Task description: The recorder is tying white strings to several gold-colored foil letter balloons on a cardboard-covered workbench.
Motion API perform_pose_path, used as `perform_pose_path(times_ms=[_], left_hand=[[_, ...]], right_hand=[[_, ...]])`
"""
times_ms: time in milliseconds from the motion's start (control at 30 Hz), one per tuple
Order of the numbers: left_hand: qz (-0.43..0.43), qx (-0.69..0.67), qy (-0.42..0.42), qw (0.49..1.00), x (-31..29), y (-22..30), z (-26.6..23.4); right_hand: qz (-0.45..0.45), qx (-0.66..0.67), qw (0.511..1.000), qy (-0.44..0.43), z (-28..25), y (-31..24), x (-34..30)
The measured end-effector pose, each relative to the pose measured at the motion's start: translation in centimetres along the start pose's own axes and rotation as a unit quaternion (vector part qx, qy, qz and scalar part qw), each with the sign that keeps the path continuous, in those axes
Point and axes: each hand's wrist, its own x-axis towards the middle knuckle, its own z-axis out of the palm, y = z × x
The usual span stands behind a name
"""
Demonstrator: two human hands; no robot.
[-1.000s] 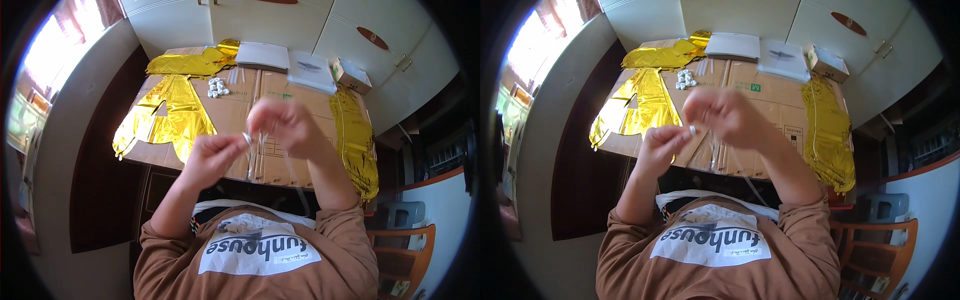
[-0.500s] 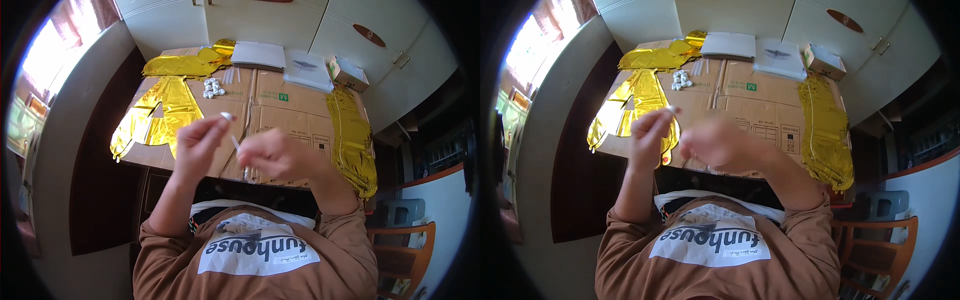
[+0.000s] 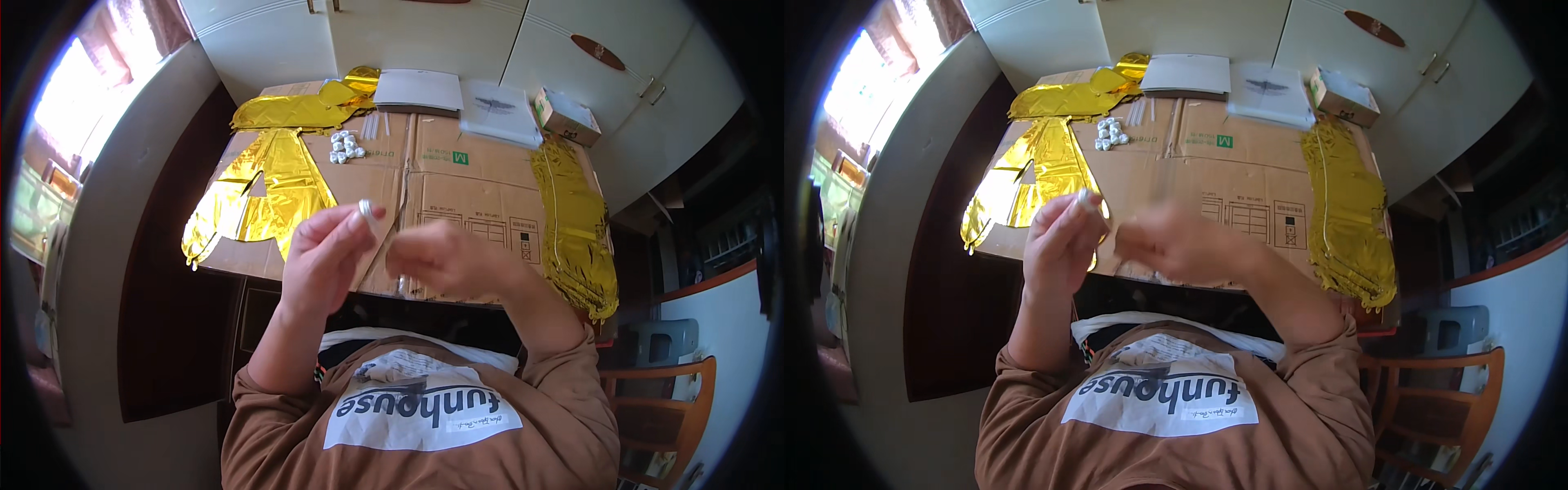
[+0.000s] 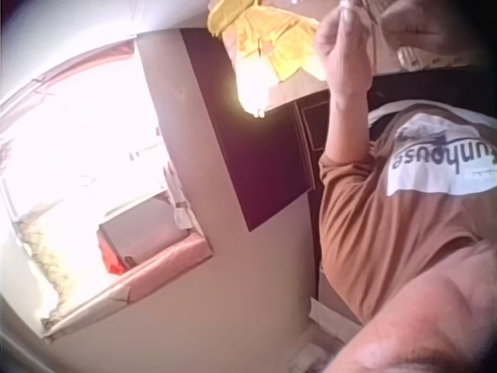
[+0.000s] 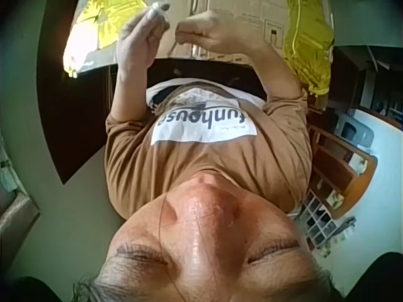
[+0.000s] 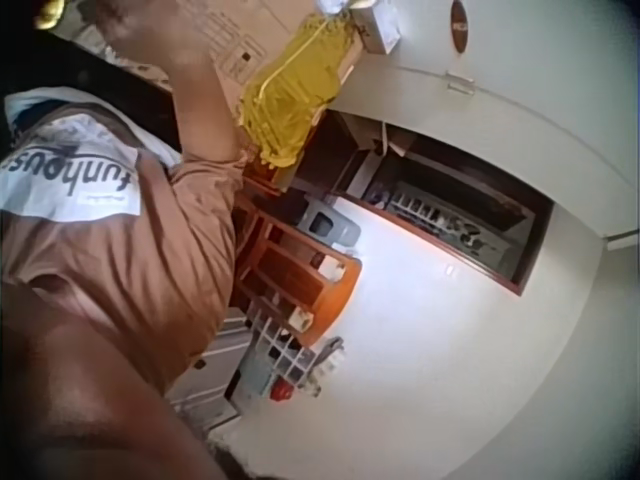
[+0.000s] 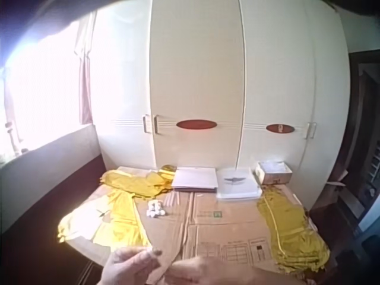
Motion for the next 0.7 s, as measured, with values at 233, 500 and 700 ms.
perform_pose_path(times_ms=[233,500,700], left_hand=[[-0.039,0.049,-0.011,0.998,-0.5,-0.9,1.0],[-0.016,0.094,-0.028,0.995,-0.7,-1.0,1.4],[-0.039,0.218,-0.003,0.975,-0.3,-3.0,0.0]], right_hand=[[0.07,-0.002,0.997,0.038,-0.4,1.4,-0.2],[0.039,0.014,0.996,0.076,-0.5,1.3,0.4],[-0.033,-0.041,0.994,0.1,-1.3,-1.5,0.8]])
